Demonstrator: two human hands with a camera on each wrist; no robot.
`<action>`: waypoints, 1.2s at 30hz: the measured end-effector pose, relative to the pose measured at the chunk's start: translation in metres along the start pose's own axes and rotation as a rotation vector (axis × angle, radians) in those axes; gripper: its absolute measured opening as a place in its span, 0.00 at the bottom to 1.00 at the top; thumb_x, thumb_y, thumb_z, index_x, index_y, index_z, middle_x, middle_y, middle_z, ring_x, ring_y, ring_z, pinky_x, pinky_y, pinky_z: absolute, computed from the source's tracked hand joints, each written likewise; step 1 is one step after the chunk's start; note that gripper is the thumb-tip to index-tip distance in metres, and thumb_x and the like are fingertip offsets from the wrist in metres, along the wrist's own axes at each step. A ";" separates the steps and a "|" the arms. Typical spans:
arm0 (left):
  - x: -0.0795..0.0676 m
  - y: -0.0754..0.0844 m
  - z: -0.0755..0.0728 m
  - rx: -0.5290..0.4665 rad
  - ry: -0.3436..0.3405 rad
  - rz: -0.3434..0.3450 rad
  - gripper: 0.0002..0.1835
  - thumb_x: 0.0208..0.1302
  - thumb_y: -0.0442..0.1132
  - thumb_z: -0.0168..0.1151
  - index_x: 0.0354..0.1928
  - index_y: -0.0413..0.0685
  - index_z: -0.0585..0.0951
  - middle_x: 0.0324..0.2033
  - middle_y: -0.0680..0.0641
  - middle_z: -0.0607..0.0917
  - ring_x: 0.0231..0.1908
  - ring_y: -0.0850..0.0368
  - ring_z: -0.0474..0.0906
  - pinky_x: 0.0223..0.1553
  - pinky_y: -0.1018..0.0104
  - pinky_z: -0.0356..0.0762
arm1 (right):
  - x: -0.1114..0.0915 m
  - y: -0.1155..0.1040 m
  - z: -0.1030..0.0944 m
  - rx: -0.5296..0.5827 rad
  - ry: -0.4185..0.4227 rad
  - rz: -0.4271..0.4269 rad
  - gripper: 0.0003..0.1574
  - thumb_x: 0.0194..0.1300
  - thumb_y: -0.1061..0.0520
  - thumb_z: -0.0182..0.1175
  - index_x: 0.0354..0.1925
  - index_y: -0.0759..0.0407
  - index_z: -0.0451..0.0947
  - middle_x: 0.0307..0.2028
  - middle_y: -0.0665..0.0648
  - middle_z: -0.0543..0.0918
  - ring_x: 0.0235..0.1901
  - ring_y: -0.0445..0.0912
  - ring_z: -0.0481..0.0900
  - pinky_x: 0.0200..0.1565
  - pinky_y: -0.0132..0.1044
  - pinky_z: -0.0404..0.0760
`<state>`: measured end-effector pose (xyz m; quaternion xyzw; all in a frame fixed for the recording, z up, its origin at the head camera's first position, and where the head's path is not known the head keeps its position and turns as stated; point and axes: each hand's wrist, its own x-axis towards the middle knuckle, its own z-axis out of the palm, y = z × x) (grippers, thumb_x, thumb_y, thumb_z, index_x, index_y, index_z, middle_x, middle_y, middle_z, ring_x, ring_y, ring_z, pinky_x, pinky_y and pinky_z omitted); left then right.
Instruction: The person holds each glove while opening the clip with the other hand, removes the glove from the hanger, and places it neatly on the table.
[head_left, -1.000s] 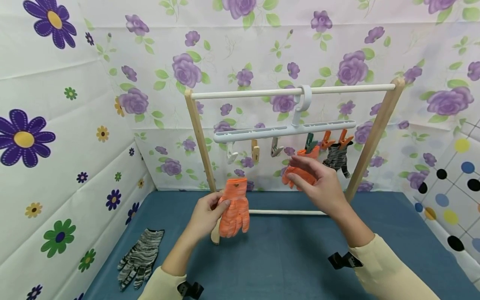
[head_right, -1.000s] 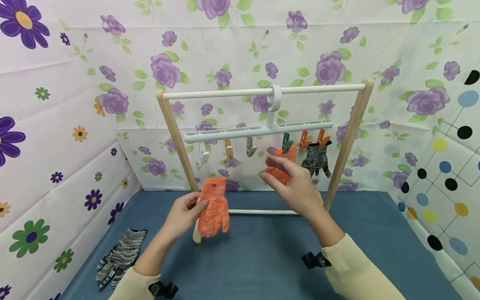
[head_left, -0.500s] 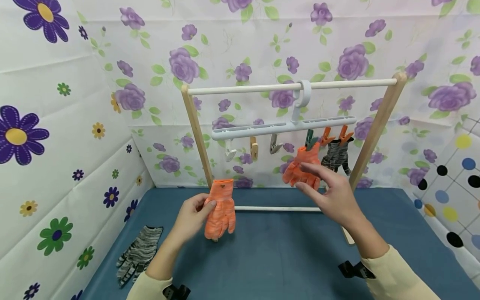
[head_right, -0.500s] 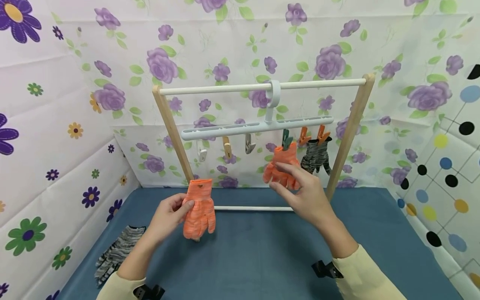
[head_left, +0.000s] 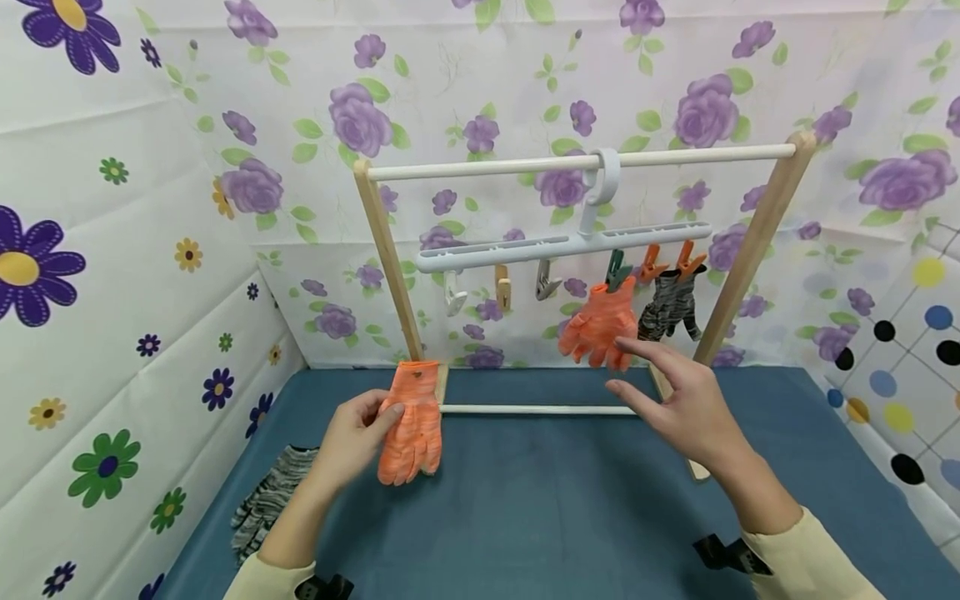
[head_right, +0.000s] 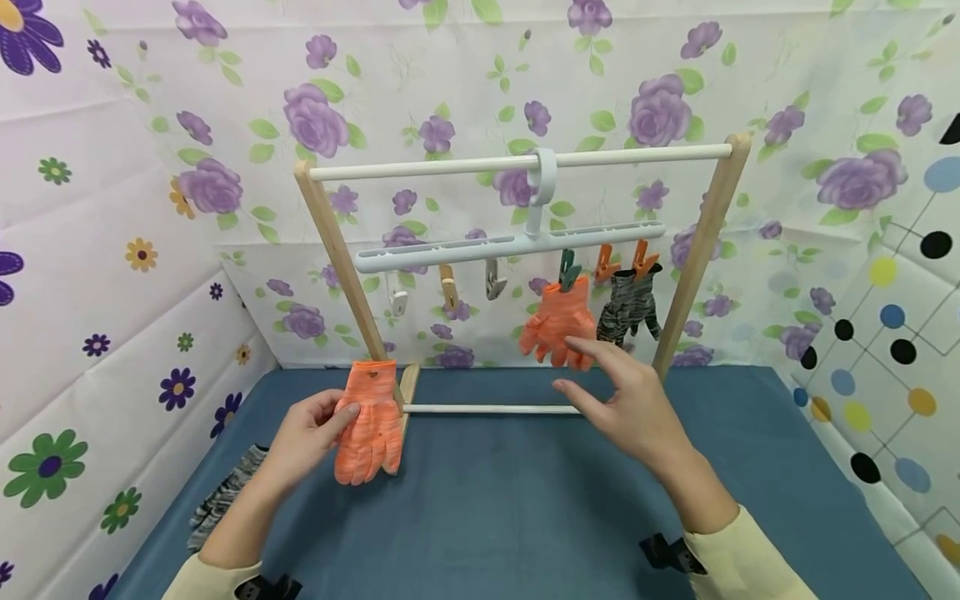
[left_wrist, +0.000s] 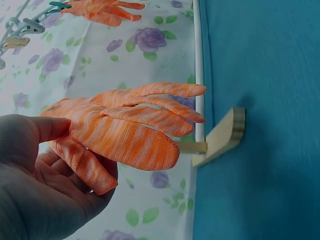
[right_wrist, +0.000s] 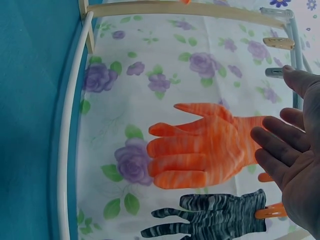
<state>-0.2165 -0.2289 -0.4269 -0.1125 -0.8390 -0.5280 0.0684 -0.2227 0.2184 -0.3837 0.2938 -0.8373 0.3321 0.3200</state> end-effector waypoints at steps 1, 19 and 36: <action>-0.001 0.000 -0.002 0.004 0.003 -0.009 0.13 0.81 0.42 0.61 0.52 0.38 0.85 0.29 0.43 0.83 0.26 0.47 0.76 0.28 0.64 0.74 | -0.001 0.000 -0.001 -0.003 0.000 -0.001 0.41 0.57 0.64 0.81 0.68 0.60 0.80 0.61 0.56 0.86 0.60 0.53 0.84 0.61 0.23 0.71; -0.017 -0.021 -0.037 -0.079 -0.085 -0.305 0.16 0.83 0.43 0.59 0.56 0.35 0.82 0.18 0.46 0.73 0.14 0.57 0.67 0.20 0.61 0.71 | -0.024 0.008 -0.012 -0.016 -0.004 0.015 0.48 0.54 0.67 0.82 0.72 0.55 0.78 0.63 0.56 0.84 0.55 0.45 0.84 0.54 0.20 0.73; -0.025 -0.063 -0.049 -0.104 -0.284 -0.411 0.17 0.84 0.46 0.56 0.49 0.35 0.81 0.20 0.50 0.73 0.19 0.57 0.70 0.27 0.58 0.76 | -0.047 0.011 -0.013 0.011 -0.034 0.045 0.52 0.52 0.67 0.83 0.73 0.51 0.76 0.64 0.54 0.83 0.65 0.37 0.77 0.63 0.19 0.66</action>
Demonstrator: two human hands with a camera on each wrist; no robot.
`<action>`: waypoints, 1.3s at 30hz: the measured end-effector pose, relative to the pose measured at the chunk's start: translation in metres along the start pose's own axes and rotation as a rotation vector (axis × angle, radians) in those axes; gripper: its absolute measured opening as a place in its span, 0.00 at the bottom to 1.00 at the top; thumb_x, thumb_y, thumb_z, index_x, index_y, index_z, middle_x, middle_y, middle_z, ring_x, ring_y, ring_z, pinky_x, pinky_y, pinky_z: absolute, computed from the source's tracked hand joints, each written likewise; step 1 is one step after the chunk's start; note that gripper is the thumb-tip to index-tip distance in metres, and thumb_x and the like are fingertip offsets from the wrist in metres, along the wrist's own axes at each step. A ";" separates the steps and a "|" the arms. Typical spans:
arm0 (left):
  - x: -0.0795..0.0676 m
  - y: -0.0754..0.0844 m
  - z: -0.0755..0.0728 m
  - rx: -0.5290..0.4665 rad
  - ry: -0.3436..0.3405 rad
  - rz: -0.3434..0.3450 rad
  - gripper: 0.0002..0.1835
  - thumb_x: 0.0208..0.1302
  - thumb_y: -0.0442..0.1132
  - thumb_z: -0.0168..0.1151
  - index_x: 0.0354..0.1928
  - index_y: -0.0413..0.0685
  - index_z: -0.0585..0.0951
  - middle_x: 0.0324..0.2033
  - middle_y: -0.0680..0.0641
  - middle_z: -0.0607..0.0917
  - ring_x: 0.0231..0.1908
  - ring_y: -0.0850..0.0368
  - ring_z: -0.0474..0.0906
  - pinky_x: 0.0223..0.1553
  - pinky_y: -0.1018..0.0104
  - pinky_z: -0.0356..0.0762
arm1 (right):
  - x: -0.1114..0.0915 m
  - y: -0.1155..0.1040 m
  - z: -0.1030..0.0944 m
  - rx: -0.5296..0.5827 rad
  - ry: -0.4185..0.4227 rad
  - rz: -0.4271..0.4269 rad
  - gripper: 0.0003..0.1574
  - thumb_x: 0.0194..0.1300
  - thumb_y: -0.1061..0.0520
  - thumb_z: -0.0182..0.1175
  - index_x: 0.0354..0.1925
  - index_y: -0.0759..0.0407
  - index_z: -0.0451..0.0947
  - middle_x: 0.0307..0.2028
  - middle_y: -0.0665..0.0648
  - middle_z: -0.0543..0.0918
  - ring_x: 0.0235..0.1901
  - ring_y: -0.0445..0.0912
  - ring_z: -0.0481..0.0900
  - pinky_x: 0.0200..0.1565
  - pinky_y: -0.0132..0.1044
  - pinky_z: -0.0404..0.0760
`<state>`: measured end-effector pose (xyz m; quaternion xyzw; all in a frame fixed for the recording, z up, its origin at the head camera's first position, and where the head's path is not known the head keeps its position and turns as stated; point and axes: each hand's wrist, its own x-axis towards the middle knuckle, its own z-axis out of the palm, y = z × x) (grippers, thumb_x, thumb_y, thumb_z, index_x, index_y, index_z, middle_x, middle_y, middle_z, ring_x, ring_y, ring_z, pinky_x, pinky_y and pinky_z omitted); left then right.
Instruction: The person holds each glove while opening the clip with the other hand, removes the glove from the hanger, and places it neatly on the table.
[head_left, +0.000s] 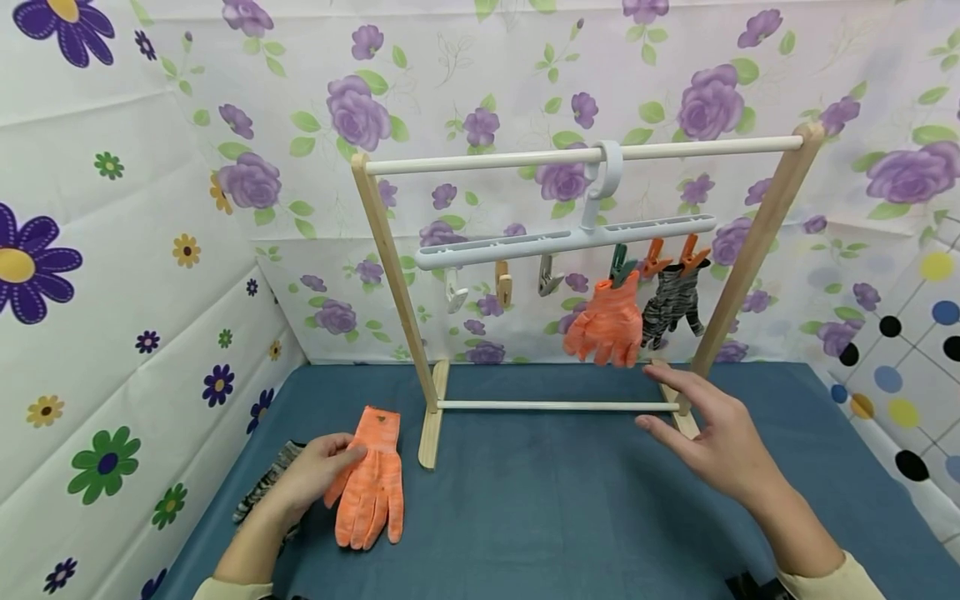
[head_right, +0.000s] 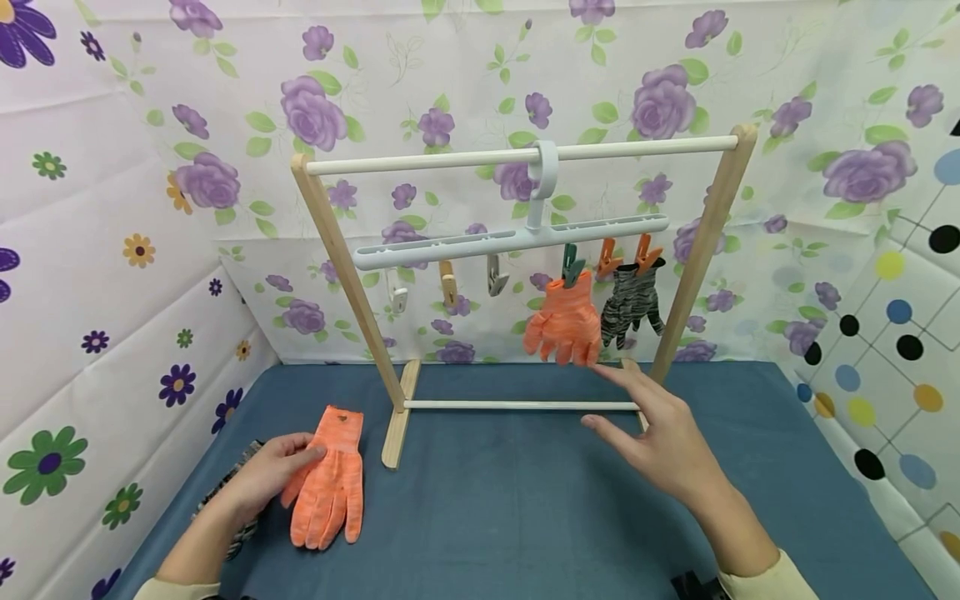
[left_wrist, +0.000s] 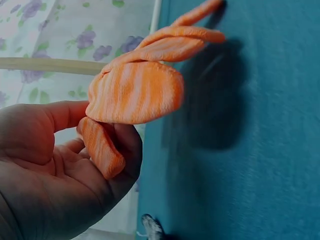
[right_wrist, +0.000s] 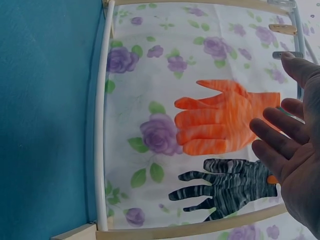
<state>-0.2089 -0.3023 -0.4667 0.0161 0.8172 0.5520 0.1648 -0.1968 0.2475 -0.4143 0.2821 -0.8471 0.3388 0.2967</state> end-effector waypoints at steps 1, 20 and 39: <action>0.001 -0.002 0.000 0.002 -0.006 0.000 0.17 0.84 0.45 0.56 0.48 0.35 0.81 0.20 0.50 0.72 0.19 0.57 0.69 0.27 0.58 0.76 | -0.001 0.001 0.000 -0.001 -0.001 0.007 0.52 0.53 0.67 0.83 0.73 0.50 0.76 0.64 0.54 0.83 0.65 0.37 0.77 0.63 0.19 0.66; 0.009 -0.022 0.020 0.382 0.211 0.021 0.10 0.80 0.36 0.60 0.37 0.41 0.82 0.18 0.48 0.72 0.16 0.56 0.66 0.20 0.60 0.67 | -0.017 0.008 -0.001 -0.043 -0.013 0.097 0.48 0.56 0.63 0.82 0.72 0.47 0.77 0.64 0.52 0.83 0.63 0.38 0.78 0.59 0.19 0.68; 0.005 -0.006 0.033 0.717 0.338 -0.074 0.15 0.73 0.41 0.69 0.51 0.35 0.82 0.31 0.45 0.82 0.25 0.54 0.78 0.26 0.55 0.77 | -0.018 0.011 -0.008 -0.053 0.014 0.094 0.48 0.56 0.63 0.82 0.73 0.48 0.77 0.63 0.56 0.83 0.63 0.41 0.78 0.60 0.18 0.66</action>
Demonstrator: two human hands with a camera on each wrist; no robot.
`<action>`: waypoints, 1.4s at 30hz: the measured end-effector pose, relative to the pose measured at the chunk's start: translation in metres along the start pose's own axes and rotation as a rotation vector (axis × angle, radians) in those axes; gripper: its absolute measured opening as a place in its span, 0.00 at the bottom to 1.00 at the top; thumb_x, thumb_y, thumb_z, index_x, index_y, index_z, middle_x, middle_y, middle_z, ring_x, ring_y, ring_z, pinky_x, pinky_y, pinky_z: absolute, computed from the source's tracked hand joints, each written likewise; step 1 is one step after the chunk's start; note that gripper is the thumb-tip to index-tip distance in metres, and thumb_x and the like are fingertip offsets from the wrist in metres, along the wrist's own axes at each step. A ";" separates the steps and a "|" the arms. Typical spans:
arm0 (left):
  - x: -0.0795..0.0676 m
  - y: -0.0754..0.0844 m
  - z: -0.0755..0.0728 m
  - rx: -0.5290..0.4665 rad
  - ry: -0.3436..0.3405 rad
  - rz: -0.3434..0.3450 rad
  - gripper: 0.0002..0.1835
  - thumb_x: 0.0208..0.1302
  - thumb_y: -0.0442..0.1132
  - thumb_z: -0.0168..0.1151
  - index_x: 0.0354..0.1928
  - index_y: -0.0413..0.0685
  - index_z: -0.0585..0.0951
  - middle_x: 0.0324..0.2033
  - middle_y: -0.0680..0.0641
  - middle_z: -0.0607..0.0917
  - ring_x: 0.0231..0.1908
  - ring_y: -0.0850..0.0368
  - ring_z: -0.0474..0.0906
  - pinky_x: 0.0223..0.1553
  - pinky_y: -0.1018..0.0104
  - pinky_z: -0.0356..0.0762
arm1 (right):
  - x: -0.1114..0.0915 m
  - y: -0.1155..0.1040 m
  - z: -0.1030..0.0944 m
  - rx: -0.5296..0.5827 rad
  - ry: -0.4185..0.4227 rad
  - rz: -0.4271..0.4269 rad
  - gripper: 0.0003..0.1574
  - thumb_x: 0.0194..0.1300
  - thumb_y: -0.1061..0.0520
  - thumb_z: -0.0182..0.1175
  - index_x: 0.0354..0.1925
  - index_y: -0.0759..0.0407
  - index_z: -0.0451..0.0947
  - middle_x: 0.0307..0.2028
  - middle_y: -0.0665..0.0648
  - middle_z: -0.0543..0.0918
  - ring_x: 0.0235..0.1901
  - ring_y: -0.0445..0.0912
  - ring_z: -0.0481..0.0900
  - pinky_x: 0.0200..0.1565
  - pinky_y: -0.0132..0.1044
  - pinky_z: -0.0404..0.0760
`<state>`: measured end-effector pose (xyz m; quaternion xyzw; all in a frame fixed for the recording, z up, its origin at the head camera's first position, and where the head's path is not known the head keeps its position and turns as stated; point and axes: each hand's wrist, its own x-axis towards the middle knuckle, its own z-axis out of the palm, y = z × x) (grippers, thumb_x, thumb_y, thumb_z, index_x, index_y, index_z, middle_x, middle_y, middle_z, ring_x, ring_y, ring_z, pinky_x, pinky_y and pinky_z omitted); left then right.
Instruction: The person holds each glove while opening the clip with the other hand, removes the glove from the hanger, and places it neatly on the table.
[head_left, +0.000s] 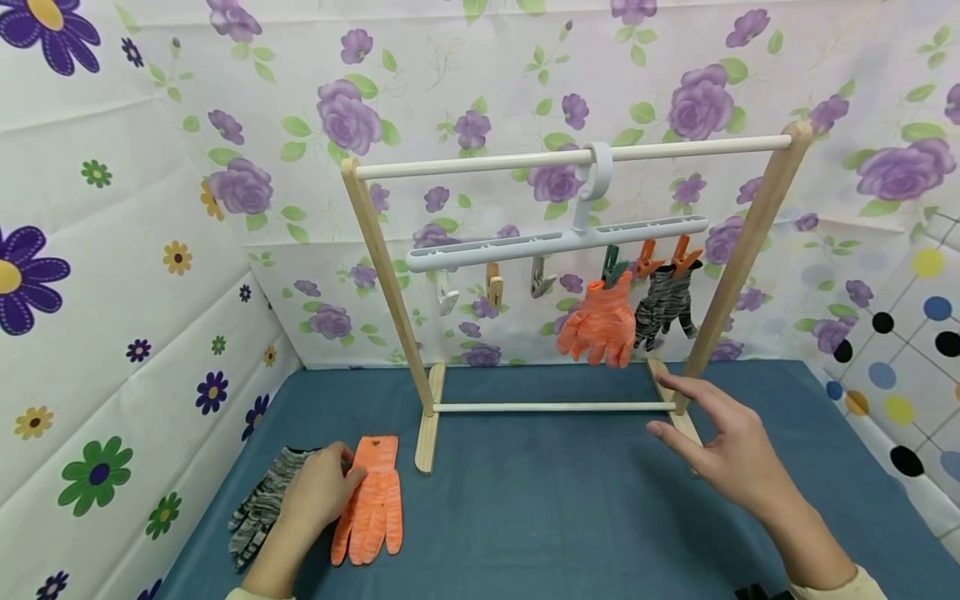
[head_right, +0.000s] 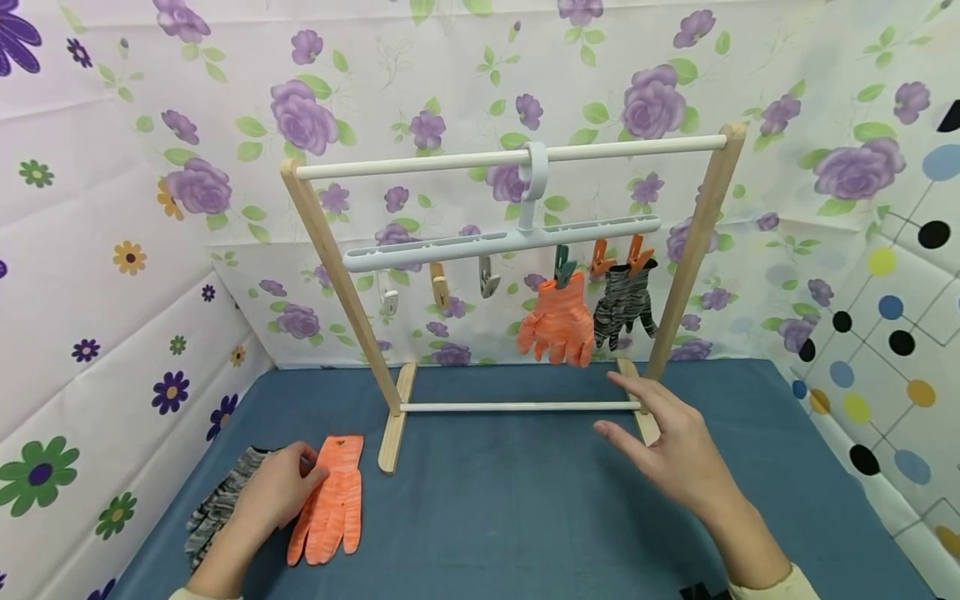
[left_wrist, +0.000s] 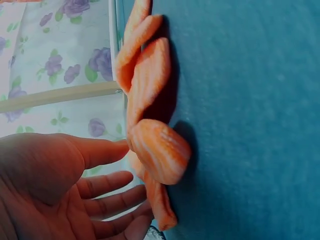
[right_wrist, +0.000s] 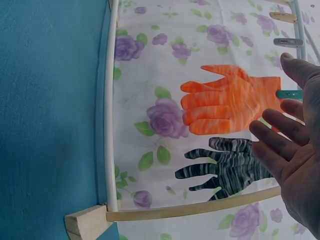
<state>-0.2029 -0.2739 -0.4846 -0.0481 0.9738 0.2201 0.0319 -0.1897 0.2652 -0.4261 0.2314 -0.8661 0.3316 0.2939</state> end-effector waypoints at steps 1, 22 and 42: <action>0.000 0.001 0.000 0.007 0.006 -0.001 0.16 0.73 0.41 0.69 0.52 0.35 0.82 0.33 0.44 0.83 0.26 0.53 0.78 0.26 0.55 0.77 | 0.000 0.000 -0.001 -0.005 0.001 0.004 0.48 0.56 0.63 0.82 0.73 0.48 0.77 0.64 0.55 0.83 0.63 0.40 0.78 0.60 0.17 0.66; -0.009 0.069 -0.002 -0.030 0.273 0.217 0.23 0.69 0.42 0.75 0.60 0.39 0.82 0.50 0.39 0.84 0.47 0.43 0.84 0.43 0.45 0.84 | 0.012 -0.002 -0.017 -0.017 0.031 -0.018 0.48 0.55 0.64 0.82 0.72 0.52 0.77 0.64 0.54 0.83 0.64 0.36 0.76 0.61 0.17 0.64; 0.002 0.137 0.010 -0.133 0.255 0.384 0.28 0.69 0.46 0.76 0.67 0.47 0.81 0.56 0.44 0.84 0.51 0.46 0.84 0.45 0.48 0.84 | 0.021 -0.005 -0.026 -0.038 0.044 -0.033 0.51 0.54 0.65 0.82 0.73 0.52 0.76 0.64 0.56 0.83 0.63 0.39 0.78 0.62 0.17 0.63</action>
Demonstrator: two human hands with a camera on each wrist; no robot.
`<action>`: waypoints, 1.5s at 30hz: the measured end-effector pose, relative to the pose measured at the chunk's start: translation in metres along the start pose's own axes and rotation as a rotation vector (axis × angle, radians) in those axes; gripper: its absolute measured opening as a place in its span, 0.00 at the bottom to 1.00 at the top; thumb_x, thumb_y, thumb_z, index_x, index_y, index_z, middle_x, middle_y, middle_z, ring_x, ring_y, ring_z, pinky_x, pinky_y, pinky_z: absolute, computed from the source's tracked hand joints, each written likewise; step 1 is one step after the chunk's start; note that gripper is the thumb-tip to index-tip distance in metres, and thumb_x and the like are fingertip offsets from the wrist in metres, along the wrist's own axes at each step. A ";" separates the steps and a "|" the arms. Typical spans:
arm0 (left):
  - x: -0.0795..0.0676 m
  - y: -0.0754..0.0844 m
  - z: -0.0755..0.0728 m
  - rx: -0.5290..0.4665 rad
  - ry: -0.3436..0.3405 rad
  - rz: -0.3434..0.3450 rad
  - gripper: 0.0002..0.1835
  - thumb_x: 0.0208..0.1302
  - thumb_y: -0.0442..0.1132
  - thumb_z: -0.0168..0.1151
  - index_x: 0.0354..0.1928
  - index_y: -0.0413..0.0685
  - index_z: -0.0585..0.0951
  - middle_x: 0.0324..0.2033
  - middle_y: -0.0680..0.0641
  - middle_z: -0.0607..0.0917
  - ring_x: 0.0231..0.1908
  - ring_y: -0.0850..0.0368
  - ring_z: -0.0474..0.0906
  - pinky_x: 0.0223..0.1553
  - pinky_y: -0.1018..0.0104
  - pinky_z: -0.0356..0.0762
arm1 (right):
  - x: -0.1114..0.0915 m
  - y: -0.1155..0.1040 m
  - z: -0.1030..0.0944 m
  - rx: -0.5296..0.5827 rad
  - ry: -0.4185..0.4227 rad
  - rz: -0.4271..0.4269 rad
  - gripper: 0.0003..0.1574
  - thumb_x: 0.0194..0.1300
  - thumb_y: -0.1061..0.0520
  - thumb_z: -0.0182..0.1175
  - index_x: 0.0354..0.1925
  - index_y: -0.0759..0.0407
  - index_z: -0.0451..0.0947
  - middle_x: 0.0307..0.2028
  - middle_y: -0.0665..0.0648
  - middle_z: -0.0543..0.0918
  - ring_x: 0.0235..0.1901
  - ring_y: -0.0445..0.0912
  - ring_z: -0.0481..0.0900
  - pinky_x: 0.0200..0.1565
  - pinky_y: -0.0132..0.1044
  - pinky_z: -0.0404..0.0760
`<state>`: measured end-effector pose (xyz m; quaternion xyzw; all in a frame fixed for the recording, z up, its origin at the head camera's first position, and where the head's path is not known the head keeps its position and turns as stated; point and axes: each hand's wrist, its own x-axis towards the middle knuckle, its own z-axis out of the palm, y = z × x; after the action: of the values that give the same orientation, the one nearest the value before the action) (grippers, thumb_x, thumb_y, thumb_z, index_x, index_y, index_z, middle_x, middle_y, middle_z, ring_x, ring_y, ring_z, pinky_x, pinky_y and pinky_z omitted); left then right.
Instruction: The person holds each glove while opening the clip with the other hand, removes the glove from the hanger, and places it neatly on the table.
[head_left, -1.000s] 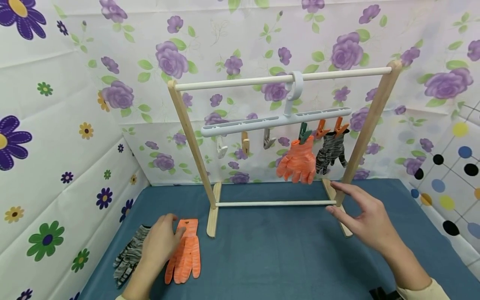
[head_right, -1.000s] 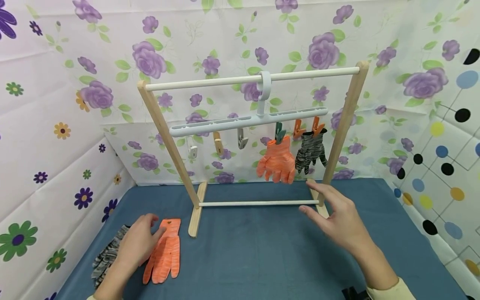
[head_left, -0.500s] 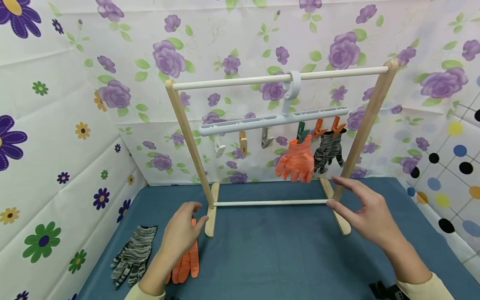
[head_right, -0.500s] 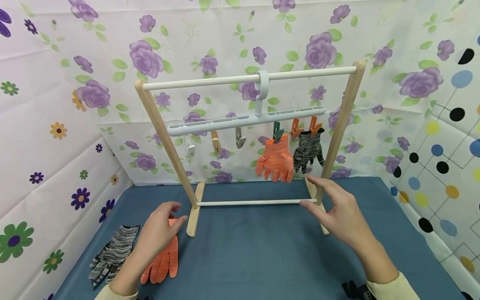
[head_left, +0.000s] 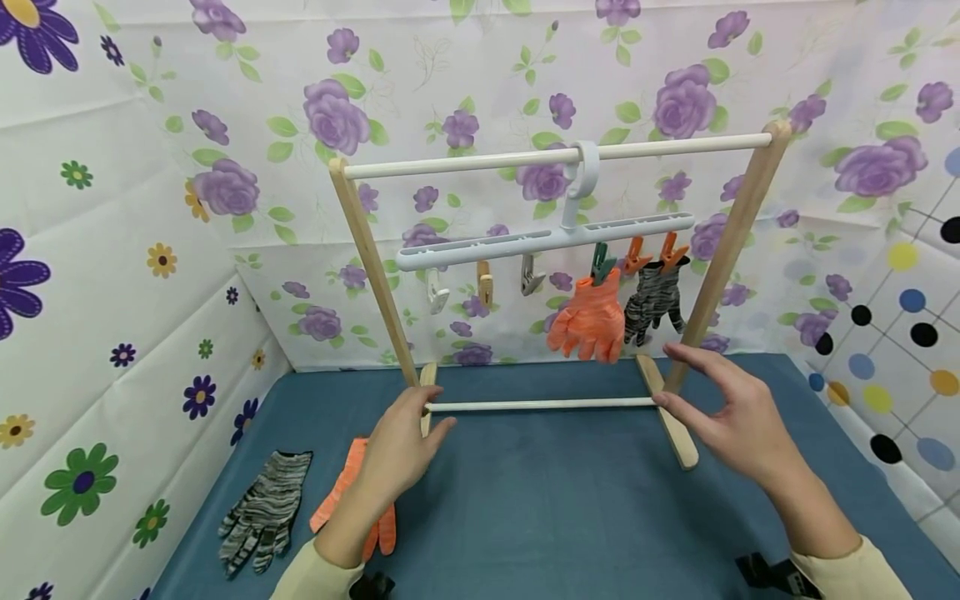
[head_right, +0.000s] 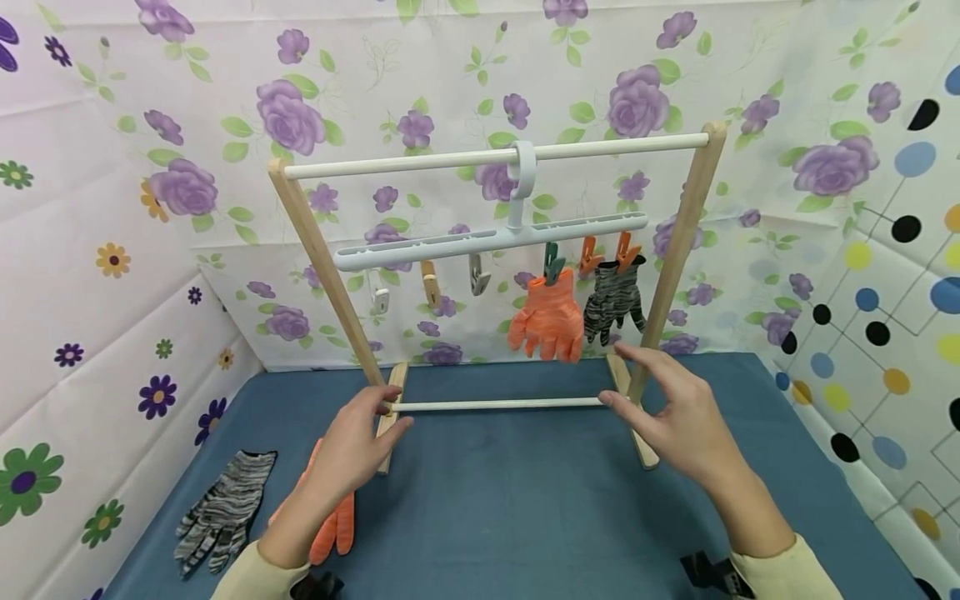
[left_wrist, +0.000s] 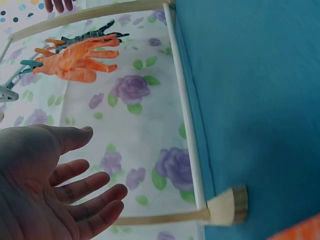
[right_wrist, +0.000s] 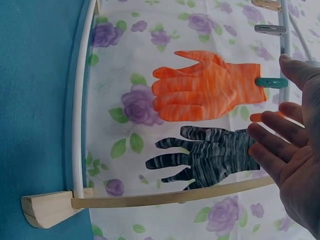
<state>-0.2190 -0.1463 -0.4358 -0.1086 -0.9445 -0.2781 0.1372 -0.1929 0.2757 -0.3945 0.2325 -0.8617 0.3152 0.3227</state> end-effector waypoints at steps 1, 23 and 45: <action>0.002 0.003 0.001 -0.006 -0.002 0.006 0.28 0.69 0.46 0.76 0.67 0.47 0.81 0.57 0.44 0.84 0.51 0.47 0.84 0.45 0.47 0.84 | 0.000 0.000 0.000 -0.002 0.001 0.002 0.51 0.54 0.65 0.83 0.73 0.51 0.76 0.64 0.56 0.83 0.63 0.40 0.78 0.62 0.17 0.63; 0.048 0.069 0.026 -0.214 -0.023 0.222 0.31 0.72 0.49 0.73 0.72 0.49 0.77 0.62 0.46 0.82 0.59 0.48 0.81 0.56 0.48 0.81 | 0.008 0.001 -0.008 0.019 0.038 -0.020 0.50 0.53 0.69 0.81 0.73 0.56 0.76 0.65 0.57 0.83 0.65 0.33 0.74 0.64 0.19 0.65; 0.109 0.119 0.049 -0.459 -0.052 0.259 0.33 0.76 0.51 0.68 0.76 0.47 0.74 0.66 0.43 0.81 0.61 0.45 0.81 0.59 0.46 0.81 | 0.019 0.000 -0.010 0.005 0.037 -0.033 0.50 0.55 0.67 0.81 0.74 0.53 0.76 0.65 0.56 0.83 0.64 0.43 0.78 0.61 0.19 0.67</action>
<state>-0.2973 -0.0075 -0.3812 -0.2638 -0.8382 -0.4622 0.1189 -0.2018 0.2791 -0.3748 0.2418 -0.8508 0.3161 0.3432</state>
